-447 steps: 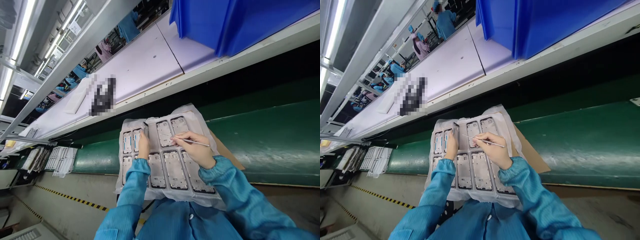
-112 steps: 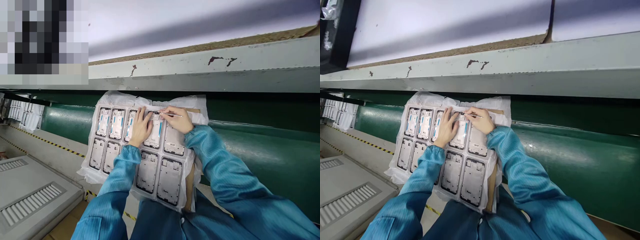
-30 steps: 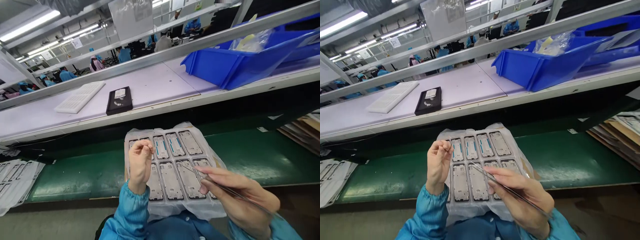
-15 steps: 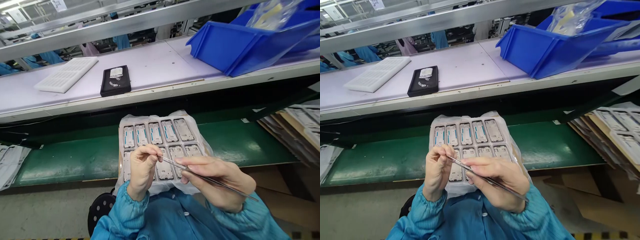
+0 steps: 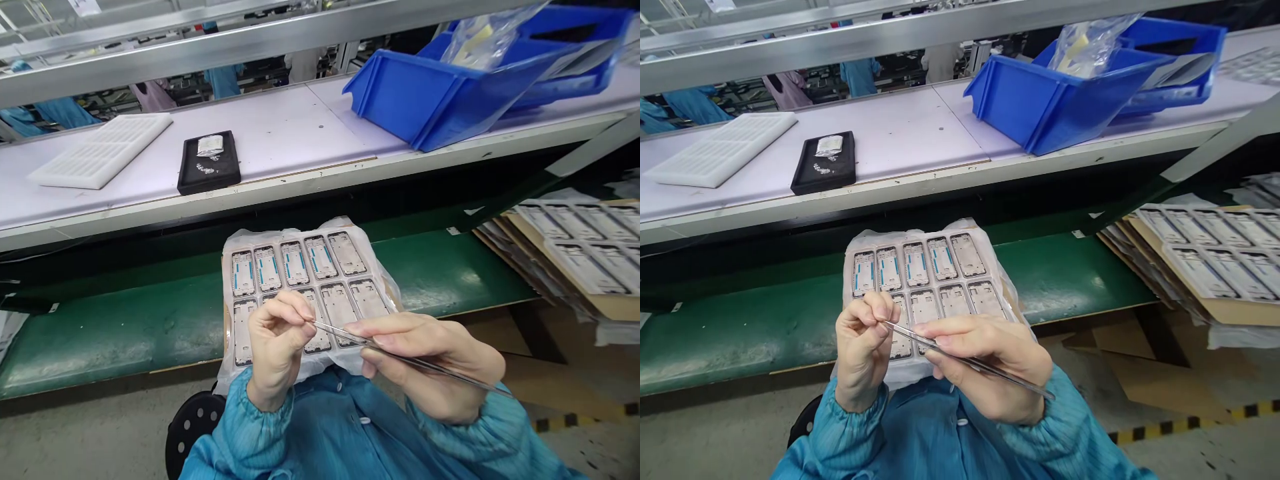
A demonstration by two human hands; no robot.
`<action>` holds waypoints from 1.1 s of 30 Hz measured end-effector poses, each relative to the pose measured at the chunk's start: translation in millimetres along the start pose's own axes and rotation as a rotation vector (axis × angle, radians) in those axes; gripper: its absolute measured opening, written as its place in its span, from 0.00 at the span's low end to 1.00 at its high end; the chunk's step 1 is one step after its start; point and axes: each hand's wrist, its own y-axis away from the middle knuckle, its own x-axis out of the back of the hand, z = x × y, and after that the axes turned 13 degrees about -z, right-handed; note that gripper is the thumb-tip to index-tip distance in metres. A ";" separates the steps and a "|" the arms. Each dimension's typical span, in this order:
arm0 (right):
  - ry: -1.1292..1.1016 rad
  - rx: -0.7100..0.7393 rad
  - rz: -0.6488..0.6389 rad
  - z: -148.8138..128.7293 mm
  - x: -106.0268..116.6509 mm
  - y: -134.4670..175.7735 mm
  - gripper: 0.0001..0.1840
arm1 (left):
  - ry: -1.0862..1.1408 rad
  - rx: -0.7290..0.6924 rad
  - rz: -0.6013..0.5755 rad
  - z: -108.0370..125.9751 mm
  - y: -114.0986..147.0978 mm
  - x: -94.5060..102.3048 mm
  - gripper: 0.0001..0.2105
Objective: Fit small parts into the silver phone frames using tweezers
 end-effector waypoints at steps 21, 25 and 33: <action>-0.253 0.049 -0.020 40.0 121.2 5.8 0.24 | 0.272 0.122 0.134 -86.7 -27.1 -101.5 0.13; -0.297 0.045 -0.036 58.5 164.0 8.2 0.22 | 0.148 0.108 0.169 -112.9 -39.0 -126.6 0.13; -0.340 0.018 -0.049 96.5 229.0 17.5 0.20 | -0.184 0.213 0.245 -152.4 -60.3 -160.1 0.12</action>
